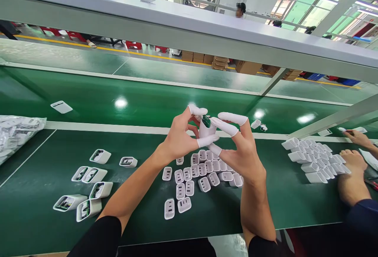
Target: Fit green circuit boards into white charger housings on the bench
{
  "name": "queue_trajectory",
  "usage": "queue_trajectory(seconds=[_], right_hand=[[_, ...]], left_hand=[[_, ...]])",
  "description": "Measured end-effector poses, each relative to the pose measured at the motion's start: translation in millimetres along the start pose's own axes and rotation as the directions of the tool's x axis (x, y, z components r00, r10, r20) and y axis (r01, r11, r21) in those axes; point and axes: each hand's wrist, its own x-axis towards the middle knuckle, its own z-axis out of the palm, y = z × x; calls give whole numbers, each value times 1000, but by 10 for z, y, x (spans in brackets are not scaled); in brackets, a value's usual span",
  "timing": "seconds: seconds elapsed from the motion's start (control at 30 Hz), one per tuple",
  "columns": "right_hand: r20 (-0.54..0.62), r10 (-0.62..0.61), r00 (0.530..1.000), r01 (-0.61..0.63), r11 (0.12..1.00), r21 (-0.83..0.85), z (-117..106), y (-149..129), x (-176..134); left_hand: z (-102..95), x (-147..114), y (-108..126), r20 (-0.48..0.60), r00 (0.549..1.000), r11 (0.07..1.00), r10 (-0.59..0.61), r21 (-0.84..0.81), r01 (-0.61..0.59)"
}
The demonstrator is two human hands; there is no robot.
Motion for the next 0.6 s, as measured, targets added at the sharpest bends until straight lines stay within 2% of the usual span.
queue_trajectory(seconds=[0.23, 0.33, 0.47, 0.53, 0.6], right_hand=[[-9, -18, 1000, 18, 999, 32, 9, -1, 15], [-49, -15, 999, 20, 993, 117, 18, 5, 20], [-117, 134, 984, -88, 937, 339, 9, 75, 7], [-107, 237, 966, -163, 874, 457, 12, 136, 0], [-81, 312, 947, -216, 802, 557, 30, 196, 4]], left_hand=[[-2, 1, 26, 56, 998, 999, -26, 24, 24], [-57, 27, -3, 86, 996, 999, 35, 14, -37], [-206, 112, -23, 249, 953, 984, 174, -74, -160], [-247, 142, -10, 315, 930, 980, 190, -112, -162], [-229, 141, 3, 337, 927, 984, 164, -118, -131]])
